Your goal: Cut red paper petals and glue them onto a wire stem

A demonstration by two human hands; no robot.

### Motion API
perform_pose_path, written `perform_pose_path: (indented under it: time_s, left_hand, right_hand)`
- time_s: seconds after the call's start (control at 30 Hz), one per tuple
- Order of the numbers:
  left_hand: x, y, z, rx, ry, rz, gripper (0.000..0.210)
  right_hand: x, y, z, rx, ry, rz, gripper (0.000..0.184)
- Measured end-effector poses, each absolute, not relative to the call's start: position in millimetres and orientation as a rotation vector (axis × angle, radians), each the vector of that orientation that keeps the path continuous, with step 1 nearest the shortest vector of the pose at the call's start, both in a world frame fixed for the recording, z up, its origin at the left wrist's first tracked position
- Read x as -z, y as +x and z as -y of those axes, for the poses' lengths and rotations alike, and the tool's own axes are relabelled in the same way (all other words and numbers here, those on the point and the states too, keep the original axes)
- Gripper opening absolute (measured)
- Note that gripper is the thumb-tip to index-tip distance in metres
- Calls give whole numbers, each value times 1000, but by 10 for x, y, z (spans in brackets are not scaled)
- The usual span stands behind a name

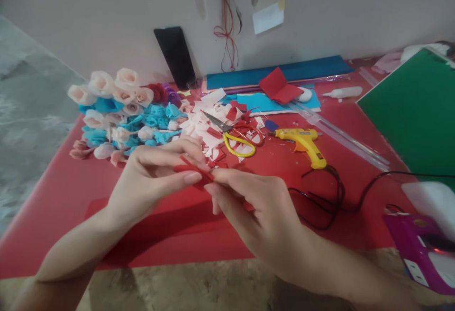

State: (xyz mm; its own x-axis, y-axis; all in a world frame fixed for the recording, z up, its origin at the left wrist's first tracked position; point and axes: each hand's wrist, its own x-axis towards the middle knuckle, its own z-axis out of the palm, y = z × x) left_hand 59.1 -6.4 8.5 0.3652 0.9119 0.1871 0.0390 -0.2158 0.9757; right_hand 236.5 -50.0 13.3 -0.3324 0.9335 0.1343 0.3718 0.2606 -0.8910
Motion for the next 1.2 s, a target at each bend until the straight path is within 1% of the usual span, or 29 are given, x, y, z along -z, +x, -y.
perform_pose_path:
  time_s: [0.13,0.33,0.63,0.73,0.97,1.1,1.2]
  left_hand:
    - [-82,589,68,-1042,1561,-858,13]
    - [-82,578,69,-1044,1557,-853,13]
    - [-97,579,50,-1029,1595,-818,10]
    - [-117,563,37,-982,1650,-799,7]
    - [-160,551,35,-858,1818,-781,9]
    - [-158,563,36,-777,1938,-798,6]
    - [-145,582,34,-733,1982,-804,6]
  right_hand:
    - [-123,2359,494,-1051,-1168,1825,16]
    - [-124,2357,496,-1069,-1138,1802,18]
    - [-125,2386,484,-1142,-1118,1797,15]
    - [-163,2439,463,-1194,-1139,1803,14]
    - [-286,2523,337,-1288,-1191,1969,15]
    - [-277,2555,301,-1282,-1260,2053,15]
    - [-226,2599,292,-1337,-1257,2095,19]
